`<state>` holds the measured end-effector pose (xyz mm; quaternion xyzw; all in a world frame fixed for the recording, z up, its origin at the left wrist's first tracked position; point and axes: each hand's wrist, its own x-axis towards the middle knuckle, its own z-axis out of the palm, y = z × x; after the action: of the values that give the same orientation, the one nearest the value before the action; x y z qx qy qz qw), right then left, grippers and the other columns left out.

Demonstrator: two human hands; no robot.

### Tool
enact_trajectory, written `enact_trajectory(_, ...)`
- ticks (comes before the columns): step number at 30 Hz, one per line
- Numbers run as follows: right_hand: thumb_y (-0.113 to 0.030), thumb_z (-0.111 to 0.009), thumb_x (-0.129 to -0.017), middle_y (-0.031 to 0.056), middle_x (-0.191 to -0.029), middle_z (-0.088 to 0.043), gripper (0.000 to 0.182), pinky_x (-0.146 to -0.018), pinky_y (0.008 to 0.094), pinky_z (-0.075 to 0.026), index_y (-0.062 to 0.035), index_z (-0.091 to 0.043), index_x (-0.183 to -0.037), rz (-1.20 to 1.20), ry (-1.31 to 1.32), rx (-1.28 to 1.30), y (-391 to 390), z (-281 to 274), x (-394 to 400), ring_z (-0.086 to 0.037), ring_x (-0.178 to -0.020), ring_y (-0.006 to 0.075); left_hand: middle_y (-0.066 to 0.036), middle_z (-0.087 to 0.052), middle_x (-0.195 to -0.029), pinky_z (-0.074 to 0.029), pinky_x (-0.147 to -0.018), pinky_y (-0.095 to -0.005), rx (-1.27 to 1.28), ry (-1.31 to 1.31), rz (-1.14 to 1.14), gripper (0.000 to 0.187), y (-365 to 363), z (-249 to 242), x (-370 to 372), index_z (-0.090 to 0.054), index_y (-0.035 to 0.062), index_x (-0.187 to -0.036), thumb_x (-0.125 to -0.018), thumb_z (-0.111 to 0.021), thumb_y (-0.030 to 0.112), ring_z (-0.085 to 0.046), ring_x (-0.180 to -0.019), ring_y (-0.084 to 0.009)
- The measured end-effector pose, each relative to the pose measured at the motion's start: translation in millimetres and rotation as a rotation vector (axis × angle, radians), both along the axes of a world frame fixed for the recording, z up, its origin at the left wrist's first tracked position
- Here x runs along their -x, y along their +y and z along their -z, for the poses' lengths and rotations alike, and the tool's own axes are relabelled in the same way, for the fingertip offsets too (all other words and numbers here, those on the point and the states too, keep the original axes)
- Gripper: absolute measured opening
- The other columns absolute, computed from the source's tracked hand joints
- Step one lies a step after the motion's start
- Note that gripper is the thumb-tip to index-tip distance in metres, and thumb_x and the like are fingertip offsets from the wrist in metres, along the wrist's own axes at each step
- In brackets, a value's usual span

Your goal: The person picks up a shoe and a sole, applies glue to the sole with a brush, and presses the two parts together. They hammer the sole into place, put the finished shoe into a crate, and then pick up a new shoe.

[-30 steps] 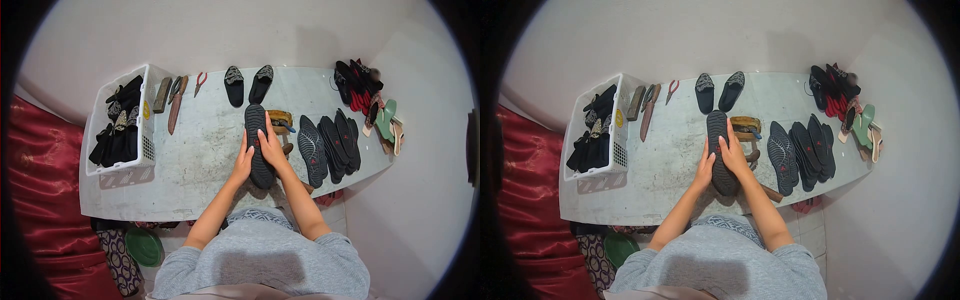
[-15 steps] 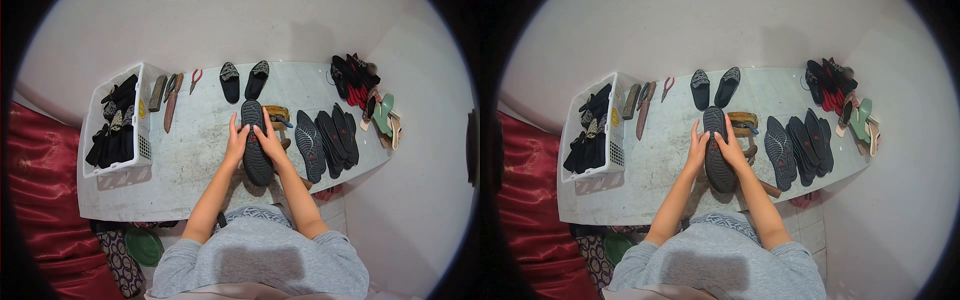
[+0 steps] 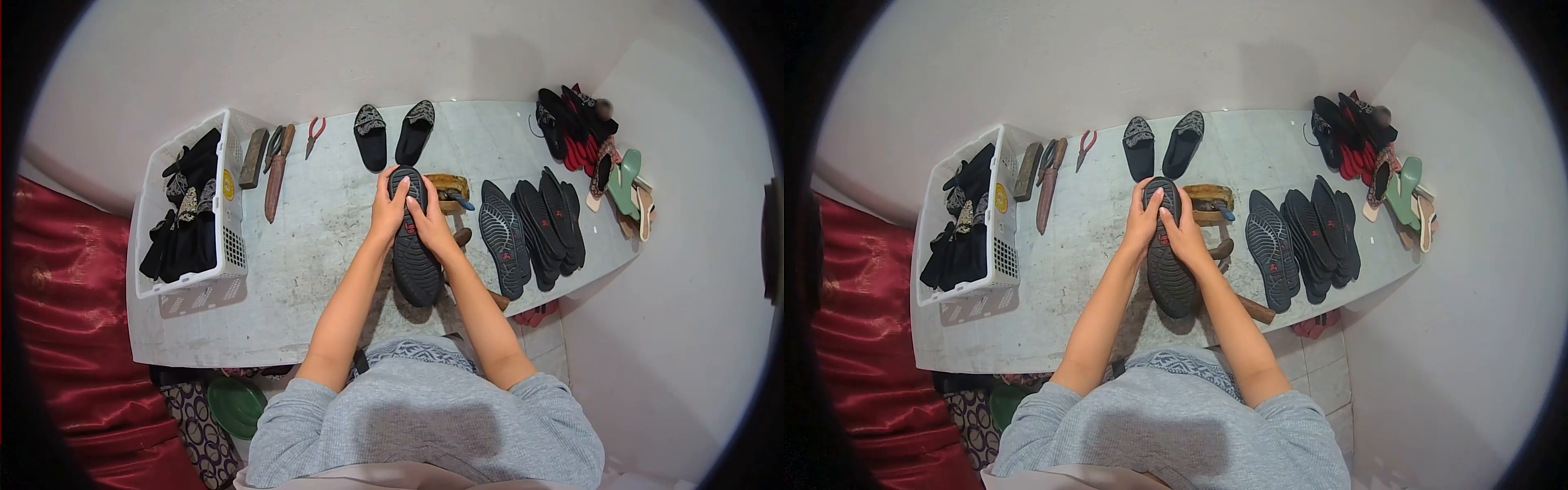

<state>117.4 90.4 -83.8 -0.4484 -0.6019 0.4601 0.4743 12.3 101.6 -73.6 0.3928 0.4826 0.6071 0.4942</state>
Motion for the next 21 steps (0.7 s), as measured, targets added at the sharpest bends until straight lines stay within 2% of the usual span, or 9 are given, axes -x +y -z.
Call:
enact_trajectory(2,-0.026,-0.054,-0.09,0.0198,-0.131,-0.042,0.06,-0.098,0.034,-0.035,-0.0045,-0.025,-0.138,-0.025,0.029,0.004,-0.9,1.6,-2.0,-0.045,-0.119,0.0273,-0.01,-0.057,-0.106,-0.043,-0.084,-0.0282,0.004,-0.001,-0.001,0.033,-0.1,0.7,-0.5,-0.048,0.0069,-0.118,-0.089,-0.056,0.021,-0.054,-0.096,-0.0172)
enact_trajectory(4,-0.02,-0.058,-0.089,0.0147,-0.133,-0.039,0.063,-0.101,0.0317,-0.031,-0.0044,-0.024,-0.14,-0.085,0.104,0.009,-3.2,1.1,-4.7,-0.041,-0.12,0.0218,-0.01,-0.057,-0.105,-0.043,-0.084,-0.0283,0.006,0.001,-0.003,0.033,-1.0,-0.5,-0.4,-0.048,0.007,-0.117,-0.089,-0.056,0.022,-0.054,-0.096,-0.0173)
enact_trajectory(7,-0.016,-0.065,-0.083,0.0149,-0.134,-0.039,0.073,-0.1,0.032,-0.033,-0.0054,-0.022,-0.142,-0.128,0.234,0.118,-13.8,-0.9,-9.3,-0.042,-0.121,0.0229,-0.01,-0.058,-0.104,-0.043,-0.083,-0.0282,-0.009,0.037,-0.013,0.032,-0.4,-0.7,-1.2,-0.048,0.0076,-0.117,-0.09,-0.056,0.023,-0.055,-0.095,-0.0171)
enact_trajectory(10,-0.012,-0.068,-0.08,0.0141,-0.135,-0.038,0.077,-0.1,0.0319,-0.033,-0.0054,-0.022,-0.142,-0.143,0.193,0.215,-38.4,-12.3,-18.3,-0.041,-0.121,0.0217,-0.01,-0.058,-0.104,-0.044,-0.083,-0.0279,-0.011,0.036,-0.01,0.032,-0.8,0.8,0.2,-0.048,0.0079,-0.117,-0.09,-0.056,0.023,-0.055,-0.095,-0.0166)
enact_trajectory(12,-0.012,-0.068,-0.08,0.0136,-0.135,-0.038,0.077,-0.1,0.032,-0.033,-0.0054,-0.023,-0.142,-0.161,0.224,0.168,-48.4,-7.9,-20.3,-0.041,-0.121,0.0213,-0.01,-0.058,-0.104,-0.044,-0.083,-0.0278,0.003,0.062,-0.002,0.032,-0.7,0.6,0.6,-0.048,0.0083,-0.117,-0.09,-0.056,0.024,-0.055,-0.095,-0.0163)
enact_trajectory(14,-0.012,-0.069,-0.079,0.0132,-0.135,-0.038,0.077,-0.1,0.0316,-0.033,-0.0052,-0.024,-0.141,-0.142,0.243,0.276,-53.7,-3.4,-21.7,-0.041,-0.12,0.0209,-0.01,-0.058,-0.104,-0.044,-0.083,-0.0277,0.007,0.044,0.007,0.032,-0.4,1.1,0.3,-0.048,0.0086,-0.117,-0.09,-0.056,0.024,-0.055,-0.094,-0.0164)
enact_trajectory(16,-0.013,-0.069,-0.079,0.0127,-0.132,-0.041,0.076,-0.099,0.0311,-0.034,-0.0051,-0.025,-0.141,-0.139,0.249,0.224,-52.0,-4.5,-20.6,-0.042,-0.119,0.0204,-0.01,-0.057,-0.105,-0.044,-0.083,-0.0278,0.036,-0.033,0.028,0.033,-2.9,-3.9,0.5,-0.048,0.009,-0.118,-0.09,-0.056,0.024,-0.055,-0.094,-0.0167)
enact_trajectory(18,-0.014,-0.069,-0.081,0.0124,-0.132,-0.043,0.079,-0.095,0.029,-0.038,-0.0027,-0.021,-0.142,-0.167,0.182,0.244,-52.7,-9.4,-23.6,-0.046,-0.115,0.0181,-0.01,-0.057,-0.105,-0.045,-0.081,-0.0277,0.015,-0.014,0.02,0.033,0.9,2.3,0.7,-0.048,0.009,-0.118,-0.09,-0.056,0.024,-0.055,-0.093,-0.0169)
enact_trajectory(21,-0.018,-0.067,-0.082,0.0139,-0.129,-0.046,0.074,-0.094,0.029,-0.039,-0.0025,-0.025,-0.141,-0.128,0.105,0.226,-57.2,-16.2,-23.7,-0.047,-0.114,0.0187,-0.01,-0.057,-0.105,-0.046,-0.079,-0.0277,-0.021,0.074,0.006,0.035,2.5,1.4,2.8,-0.048,0.0093,-0.119,-0.089,-0.057,0.025,-0.056,-0.092,-0.0169)
